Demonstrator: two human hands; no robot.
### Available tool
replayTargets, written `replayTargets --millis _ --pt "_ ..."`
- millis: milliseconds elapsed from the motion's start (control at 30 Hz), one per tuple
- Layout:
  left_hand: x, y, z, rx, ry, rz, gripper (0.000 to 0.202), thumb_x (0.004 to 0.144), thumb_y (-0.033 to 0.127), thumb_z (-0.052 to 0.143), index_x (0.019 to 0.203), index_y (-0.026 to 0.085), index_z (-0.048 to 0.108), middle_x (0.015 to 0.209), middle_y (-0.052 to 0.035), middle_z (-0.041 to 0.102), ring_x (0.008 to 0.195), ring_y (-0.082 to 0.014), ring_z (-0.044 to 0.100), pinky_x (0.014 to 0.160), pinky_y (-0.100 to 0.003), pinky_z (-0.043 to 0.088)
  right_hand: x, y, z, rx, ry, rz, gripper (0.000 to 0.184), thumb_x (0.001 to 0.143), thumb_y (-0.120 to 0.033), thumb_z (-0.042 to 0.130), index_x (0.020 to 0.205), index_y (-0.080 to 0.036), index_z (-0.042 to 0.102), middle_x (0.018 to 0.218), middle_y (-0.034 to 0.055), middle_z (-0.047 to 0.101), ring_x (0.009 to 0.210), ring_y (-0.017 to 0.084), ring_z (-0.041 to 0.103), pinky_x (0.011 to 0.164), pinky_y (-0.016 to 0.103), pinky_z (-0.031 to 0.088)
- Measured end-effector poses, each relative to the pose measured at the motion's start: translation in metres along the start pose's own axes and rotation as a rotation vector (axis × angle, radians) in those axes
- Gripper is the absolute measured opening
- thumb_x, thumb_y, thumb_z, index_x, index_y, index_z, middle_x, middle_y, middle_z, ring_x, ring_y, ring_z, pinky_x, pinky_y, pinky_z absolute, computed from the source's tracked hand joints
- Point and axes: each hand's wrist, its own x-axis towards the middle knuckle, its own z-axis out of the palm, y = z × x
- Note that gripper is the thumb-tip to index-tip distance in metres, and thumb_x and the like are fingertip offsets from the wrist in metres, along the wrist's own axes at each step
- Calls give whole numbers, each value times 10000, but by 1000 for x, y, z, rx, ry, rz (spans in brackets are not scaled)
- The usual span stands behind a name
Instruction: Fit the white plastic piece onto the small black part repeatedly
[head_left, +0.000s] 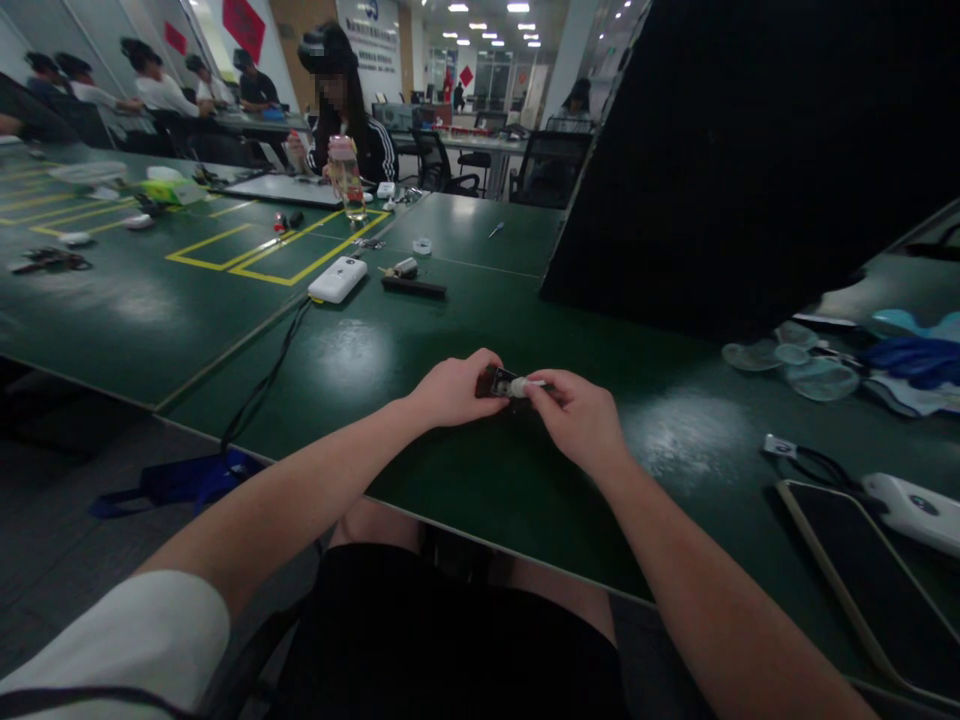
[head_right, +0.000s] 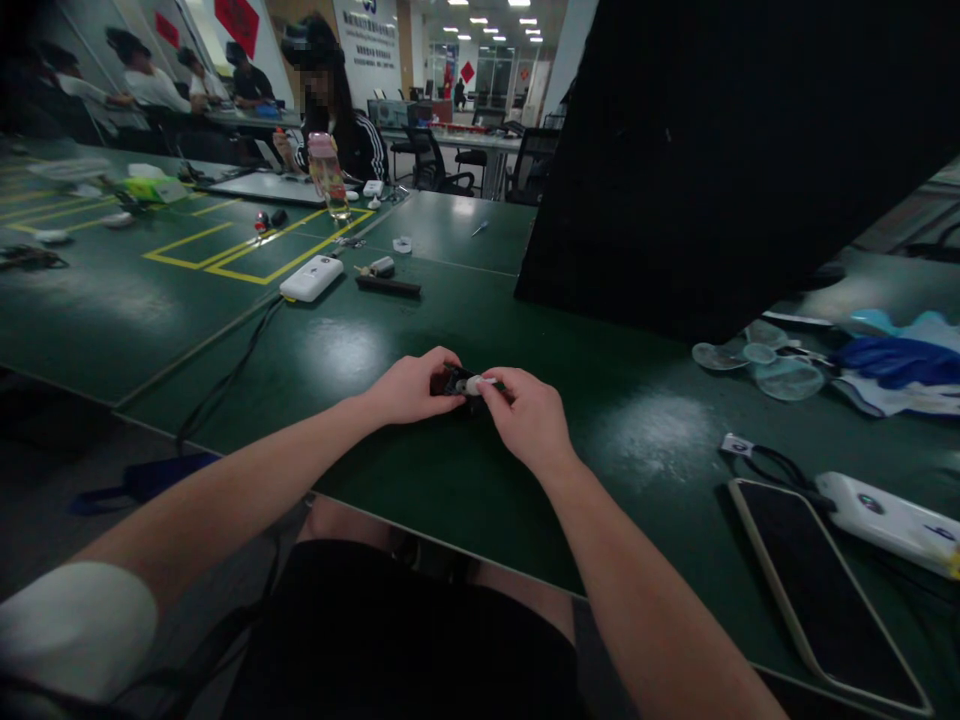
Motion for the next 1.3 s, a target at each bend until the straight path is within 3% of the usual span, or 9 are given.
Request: replayTargets --millis 200,467,867,1067,1300 --pt "0 0 -1 -13 1 -8 470 829 463 696 1207 240 528 938 -25 737 797 -212 705 715 -341 527 0 3 -5 -97 -32 -15 233 978 -369 561 1061 -242 738 910 53 752 738 214 677 655 359 492" --pt "-2 5 -3 -19 -23 21 460 835 461 688 1208 237 536 962 -37 730 808 -208 700 728 -342 531 2 -1 -2 -104 -40 -125 210 957 -357 590 987 -264 777 1020 63 738 895 229 676 759 388 509" --pt "0 4 -2 -6 -18 13 459 866 485 663 1230 240 529 945 -32 734 801 -210 702 711 -339 524 3 8 2 -55 -42 95 303 899 -513 657 863 -225 744 734 34 704 592 174 598 530 316 425" --pt "-2 2 -1 -13 -6 21 464 853 468 680 1231 244 531 947 -24 732 823 -210 708 736 -340 533 3 5 1 78 -101 -5 226 915 -393 660 1041 -242 771 960 60 744 766 195 669 688 355 530" --pt "-2 -1 -1 -40 -5 25 479 845 464 693 1243 246 539 976 -28 735 823 -202 708 742 -339 543 5 8 -3 54 -138 -54 200 901 -364 672 1029 -249 773 1040 75 714 842 210 660 714 368 537"
